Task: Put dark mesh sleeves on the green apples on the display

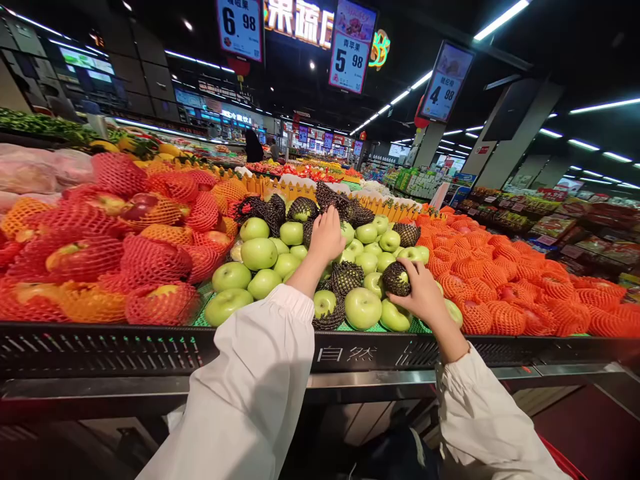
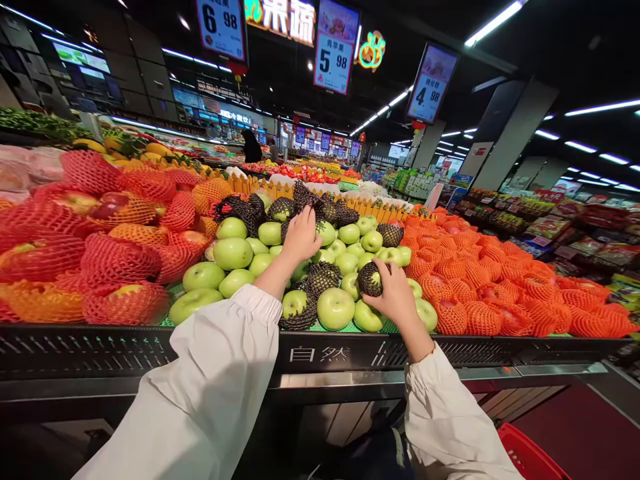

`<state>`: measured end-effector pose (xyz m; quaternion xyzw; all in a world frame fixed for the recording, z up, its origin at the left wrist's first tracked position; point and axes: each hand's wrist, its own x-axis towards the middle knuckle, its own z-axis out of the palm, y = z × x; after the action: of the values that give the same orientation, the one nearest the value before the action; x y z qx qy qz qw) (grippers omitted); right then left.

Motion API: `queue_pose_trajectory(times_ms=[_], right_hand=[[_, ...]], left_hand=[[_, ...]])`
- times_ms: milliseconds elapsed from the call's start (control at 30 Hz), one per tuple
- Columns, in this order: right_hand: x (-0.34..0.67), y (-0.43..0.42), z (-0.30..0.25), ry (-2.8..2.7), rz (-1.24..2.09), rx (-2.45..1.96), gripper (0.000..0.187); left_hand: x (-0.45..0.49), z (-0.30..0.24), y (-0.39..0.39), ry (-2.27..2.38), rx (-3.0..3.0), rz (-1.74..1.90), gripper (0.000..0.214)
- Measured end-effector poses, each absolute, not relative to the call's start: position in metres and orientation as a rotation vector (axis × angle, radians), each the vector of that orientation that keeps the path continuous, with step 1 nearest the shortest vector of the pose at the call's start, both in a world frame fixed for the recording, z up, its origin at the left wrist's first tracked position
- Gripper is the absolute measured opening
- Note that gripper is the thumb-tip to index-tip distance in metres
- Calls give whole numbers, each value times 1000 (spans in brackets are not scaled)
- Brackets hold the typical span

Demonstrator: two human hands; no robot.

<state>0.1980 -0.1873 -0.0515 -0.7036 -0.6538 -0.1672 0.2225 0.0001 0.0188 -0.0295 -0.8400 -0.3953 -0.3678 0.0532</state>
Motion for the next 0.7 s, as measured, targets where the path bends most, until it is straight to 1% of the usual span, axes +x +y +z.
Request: queue_pose_trajectory(times_ms=[67,200,267,367,400,433,567,633,700], right_hand=[[212,-179,-49,-1908,-344,-1823,80],[234,-159,-34,-2117,-24,-1630,84],[237,-153,-30,-2129,0,-1666,89],[232,-152,-30,-2093,-56,-1736,100],[229,-153,-31,-2068,-72,-1729,100],[228,-155,-32,-2026,-85,-1703,97],[242,-170,-34,-1611,-185,-1616,71],[260,-184,-36,-1398,-259,-1696,68],[277,-205,-45,-1311,-284,-1852,68]], left_hand=[[-1,-29,18,-1205,-2554,-1121,74],[-2,-28,18,-1205,-2569,-1117,75],[-3,-28,18,-1201,-2568,-1124,74],[-3,-27,19,-1179,-2567,-1146,73],[-3,-28,19,-1164,-2566,-1161,73],[-3,-28,20,-1149,-2565,-1177,72],[-2,-29,21,-1103,-2548,-1232,67],[-1,-29,22,-1095,-2535,-1251,65],[-1,-28,22,-1086,-2505,-1285,61]])
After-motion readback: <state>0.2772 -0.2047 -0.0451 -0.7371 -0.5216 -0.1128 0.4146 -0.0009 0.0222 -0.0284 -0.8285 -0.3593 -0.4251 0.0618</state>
